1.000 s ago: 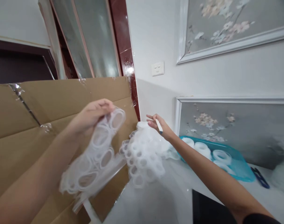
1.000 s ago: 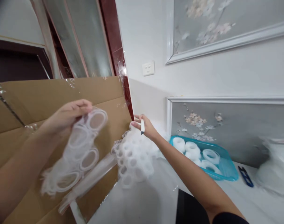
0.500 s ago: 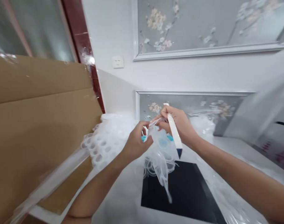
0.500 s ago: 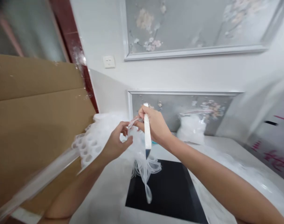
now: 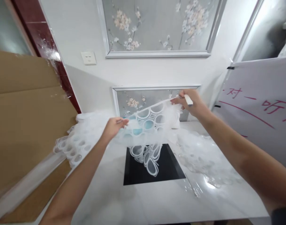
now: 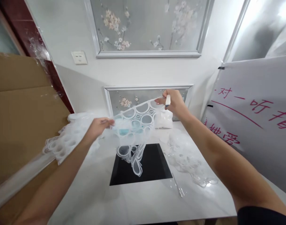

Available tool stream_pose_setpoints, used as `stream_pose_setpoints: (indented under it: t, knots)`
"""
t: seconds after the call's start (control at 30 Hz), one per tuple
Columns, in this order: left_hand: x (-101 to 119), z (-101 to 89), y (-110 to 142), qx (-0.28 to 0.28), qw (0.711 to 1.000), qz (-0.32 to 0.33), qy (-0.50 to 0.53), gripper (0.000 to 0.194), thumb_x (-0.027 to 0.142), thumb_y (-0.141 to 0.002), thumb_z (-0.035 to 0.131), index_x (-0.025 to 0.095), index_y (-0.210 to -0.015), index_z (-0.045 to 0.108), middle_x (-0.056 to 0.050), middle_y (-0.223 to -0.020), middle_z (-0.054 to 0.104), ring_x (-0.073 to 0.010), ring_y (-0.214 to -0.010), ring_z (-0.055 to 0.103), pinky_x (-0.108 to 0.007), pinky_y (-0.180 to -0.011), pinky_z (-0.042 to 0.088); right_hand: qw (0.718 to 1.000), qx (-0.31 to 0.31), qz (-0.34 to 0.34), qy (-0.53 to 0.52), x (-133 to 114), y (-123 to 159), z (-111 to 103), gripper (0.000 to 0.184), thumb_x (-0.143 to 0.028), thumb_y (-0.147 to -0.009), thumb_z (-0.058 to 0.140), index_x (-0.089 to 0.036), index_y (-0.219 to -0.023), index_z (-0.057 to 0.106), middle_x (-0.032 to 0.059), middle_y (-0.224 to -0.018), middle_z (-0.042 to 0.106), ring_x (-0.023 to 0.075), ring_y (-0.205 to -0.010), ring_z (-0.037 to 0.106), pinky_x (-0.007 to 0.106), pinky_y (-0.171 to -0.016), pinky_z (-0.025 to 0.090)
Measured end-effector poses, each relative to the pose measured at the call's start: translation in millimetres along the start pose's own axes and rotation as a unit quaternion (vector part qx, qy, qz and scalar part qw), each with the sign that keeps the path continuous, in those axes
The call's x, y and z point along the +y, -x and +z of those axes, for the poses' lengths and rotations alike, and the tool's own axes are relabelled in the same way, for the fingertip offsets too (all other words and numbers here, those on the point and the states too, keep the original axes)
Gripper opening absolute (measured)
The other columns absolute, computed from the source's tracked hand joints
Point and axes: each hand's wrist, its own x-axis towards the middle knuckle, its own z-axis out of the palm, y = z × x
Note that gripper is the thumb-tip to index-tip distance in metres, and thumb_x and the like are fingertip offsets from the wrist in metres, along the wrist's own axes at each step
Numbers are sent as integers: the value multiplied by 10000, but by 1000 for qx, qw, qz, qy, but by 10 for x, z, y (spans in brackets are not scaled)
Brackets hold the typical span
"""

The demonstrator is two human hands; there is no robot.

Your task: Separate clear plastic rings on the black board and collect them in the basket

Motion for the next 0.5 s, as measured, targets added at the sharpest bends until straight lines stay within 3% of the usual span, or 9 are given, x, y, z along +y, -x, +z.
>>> stream_pose_setpoints:
  t: [0.07,0.17,0.3,0.4,0.47,0.5]
  knots:
    - [8,-140,-300,36,999,4,10,335,474,-670,704,139,-667,685,-46,-654,668,-159,-588,594,-249,-569,424,994,-5,76,-79,162,-79,18,452,-255,-609,789,-204,-605,340,2,-611,577,152,-611,628,199,-437,440]
    - [33,-218,-774,74,997,6,27,335,443,-607,754,116,-638,686,-65,-597,654,-153,-549,566,-251,-549,413,975,40,166,-143,372,-237,125,518,-216,-535,846,-201,-599,332,-12,-592,593,136,-583,641,209,-483,509]
    - [192,-282,-1116,104,992,31,61,336,425,-613,757,102,-690,703,-73,-646,674,-148,-597,579,-254,-606,442,975,42,140,-166,456,-362,131,546,-283,-538,862,-199,-593,325,-34,-590,582,143,-637,667,229,-559,555]
    - [295,-390,-895,91,991,59,78,296,401,-613,761,118,-686,714,-54,-664,681,-149,-628,590,-252,-634,457,982,16,91,-164,423,-193,-12,548,-349,-567,845,-202,-612,319,-39,-607,576,170,-708,691,246,-607,566]
    - [253,-442,-471,38,994,78,64,274,414,-644,748,143,-668,719,-36,-653,679,-152,-630,599,-251,-627,464,985,-18,103,-134,436,132,-114,542,-388,-582,829,-207,-632,321,-20,-642,613,197,-746,701,258,-604,560]
    - [187,-444,-186,-20,997,65,35,276,431,-671,737,155,-662,722,-31,-654,682,-158,-636,609,-255,-628,472,986,-40,119,-109,465,364,-157,521,-421,-604,807,-208,-640,333,3,-697,653,211,-769,703,271,-603,558]
